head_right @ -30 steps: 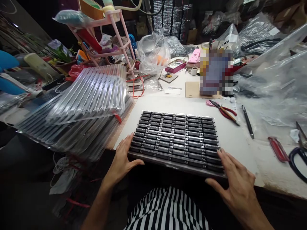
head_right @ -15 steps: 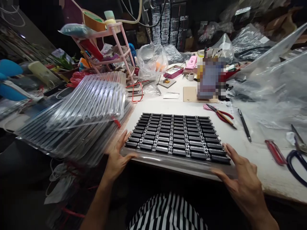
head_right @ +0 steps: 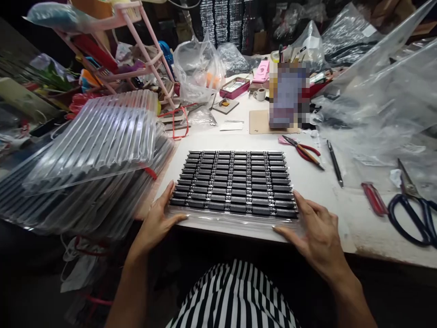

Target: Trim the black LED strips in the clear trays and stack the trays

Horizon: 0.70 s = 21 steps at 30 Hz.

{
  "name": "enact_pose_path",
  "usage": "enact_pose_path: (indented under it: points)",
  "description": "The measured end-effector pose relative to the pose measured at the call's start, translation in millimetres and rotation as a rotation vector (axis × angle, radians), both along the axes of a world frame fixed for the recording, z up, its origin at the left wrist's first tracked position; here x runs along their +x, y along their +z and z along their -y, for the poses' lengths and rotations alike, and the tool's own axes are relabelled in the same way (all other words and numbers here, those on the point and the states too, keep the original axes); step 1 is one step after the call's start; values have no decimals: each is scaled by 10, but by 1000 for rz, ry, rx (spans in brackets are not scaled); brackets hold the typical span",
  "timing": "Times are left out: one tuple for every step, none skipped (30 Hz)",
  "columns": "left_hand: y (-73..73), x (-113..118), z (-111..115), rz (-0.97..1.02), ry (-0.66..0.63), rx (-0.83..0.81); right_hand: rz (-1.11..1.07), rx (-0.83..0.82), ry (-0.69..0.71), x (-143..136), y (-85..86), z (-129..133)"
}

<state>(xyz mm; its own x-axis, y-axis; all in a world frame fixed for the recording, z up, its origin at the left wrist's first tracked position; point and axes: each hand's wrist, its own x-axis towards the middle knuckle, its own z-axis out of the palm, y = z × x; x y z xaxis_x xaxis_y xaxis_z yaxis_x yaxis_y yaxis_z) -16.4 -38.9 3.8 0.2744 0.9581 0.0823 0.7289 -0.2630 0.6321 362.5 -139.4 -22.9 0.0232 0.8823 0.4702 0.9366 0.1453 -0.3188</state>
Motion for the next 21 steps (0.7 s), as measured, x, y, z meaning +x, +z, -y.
enact_pose_path:
  points:
    - [6,-8,-10,0,-15,-17,-3,-16,8,13,2,3]
    - [13,-17,-19,-1,-29,-34,-6,-37,20,27,3,7]
    - [21,-25,-27,-5,-39,-47,-8,-58,33,41,4,12]
    - [31,-35,-34,-12,-48,-57,-13,-76,46,53,5,17]
    - [41,-44,-40,-21,-55,-64,-20,-89,56,62,5,21]
    - [53,-54,-46,-31,-64,-69,-31,-92,61,67,5,22]
    - [64,-64,-51,-44,-77,-72,-49,-90,56,65,6,20]
    - [74,-73,-55,-57,-92,-71,-72,-81,42,58,8,16]
    - [81,-79,-57,-70,-110,-68,-102,-70,23,46,14,10]
    - [84,-81,-58,-82,-125,-61,-135,-60,2,29,24,2]
    - [82,-77,-56,-94,-134,-47,-170,-62,-24,12,36,-6]
    - [74,-67,-52,-108,-133,-29,-203,-68,-53,-5,51,-16]
    - [60,-50,-45,-127,-125,-8,-234,-81,-79,-18,67,-27]
    - [42,-27,-37,-156,-112,15,-262,-94,-98,-26,83,-39]
    - [21,1,-27,-197,-97,38,-287,-106,-114,-28,97,-53]
    - [-1,31,-16,-244,-80,63,-309,-112,-123,-26,110,-69]
    - [-22,61,-6,-291,-63,88,-328,-112,-126,-20,120,-86]
    - [-40,89,3,-334,-48,112,-343,-110,-126,-13,127,-104]
    - [-55,112,10,-366,-36,135,-356,-105,-129,-7,133,-120]
    - [-65,128,15,-389,-29,155,-368,-93,-136,-5,136,-134]
    - [-71,137,16,-403,-27,170,-381,-80,-142,-6,138,-145]
